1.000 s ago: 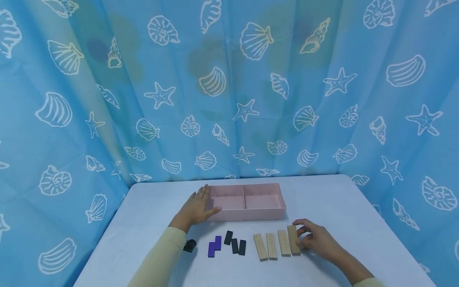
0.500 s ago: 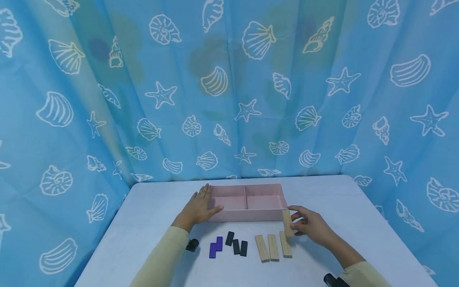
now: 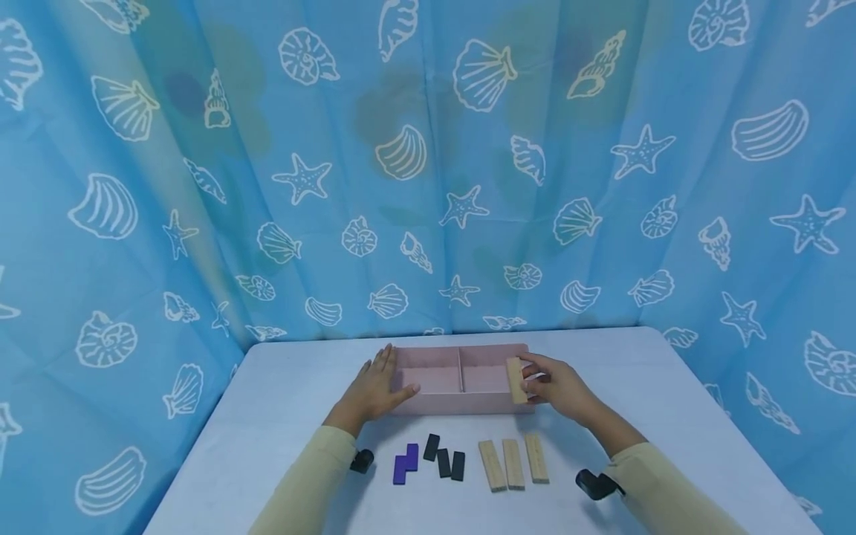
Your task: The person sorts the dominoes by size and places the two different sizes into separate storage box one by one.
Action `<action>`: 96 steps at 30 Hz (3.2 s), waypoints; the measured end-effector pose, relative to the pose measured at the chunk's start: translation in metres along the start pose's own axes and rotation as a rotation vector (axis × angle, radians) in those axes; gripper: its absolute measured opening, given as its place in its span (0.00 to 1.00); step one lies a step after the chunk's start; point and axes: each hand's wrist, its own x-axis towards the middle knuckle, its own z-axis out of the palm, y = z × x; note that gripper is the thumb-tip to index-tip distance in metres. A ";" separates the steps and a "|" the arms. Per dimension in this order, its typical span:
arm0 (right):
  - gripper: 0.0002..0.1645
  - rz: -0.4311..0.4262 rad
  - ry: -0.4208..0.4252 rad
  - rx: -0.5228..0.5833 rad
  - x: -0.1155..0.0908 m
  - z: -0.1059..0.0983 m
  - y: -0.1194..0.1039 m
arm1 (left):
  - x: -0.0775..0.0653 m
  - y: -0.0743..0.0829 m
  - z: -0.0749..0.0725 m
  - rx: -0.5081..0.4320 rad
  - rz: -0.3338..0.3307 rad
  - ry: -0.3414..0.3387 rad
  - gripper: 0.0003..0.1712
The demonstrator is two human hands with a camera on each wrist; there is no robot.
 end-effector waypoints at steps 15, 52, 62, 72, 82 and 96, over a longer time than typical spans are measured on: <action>0.33 -0.018 -0.016 0.040 0.050 0.020 -0.010 | 0.000 0.000 -0.001 0.034 0.007 -0.013 0.61; 0.20 0.199 -0.136 -0.136 0.100 0.059 -0.001 | 0.002 0.005 -0.009 0.174 0.017 -0.023 0.59; 0.14 0.250 -0.162 -0.157 0.104 0.067 0.000 | 0.001 0.004 -0.002 0.163 0.028 -0.008 0.58; 0.06 0.222 -0.169 -0.137 0.109 0.069 0.000 | 0.001 0.005 -0.004 0.189 0.033 -0.003 0.58; 0.04 0.216 -0.168 -0.145 0.107 0.070 0.000 | 0.000 0.006 -0.003 0.177 0.017 -0.012 0.59; 0.03 0.174 -0.174 -0.188 0.098 0.072 0.008 | -0.006 0.009 0.000 0.171 0.045 -0.005 0.58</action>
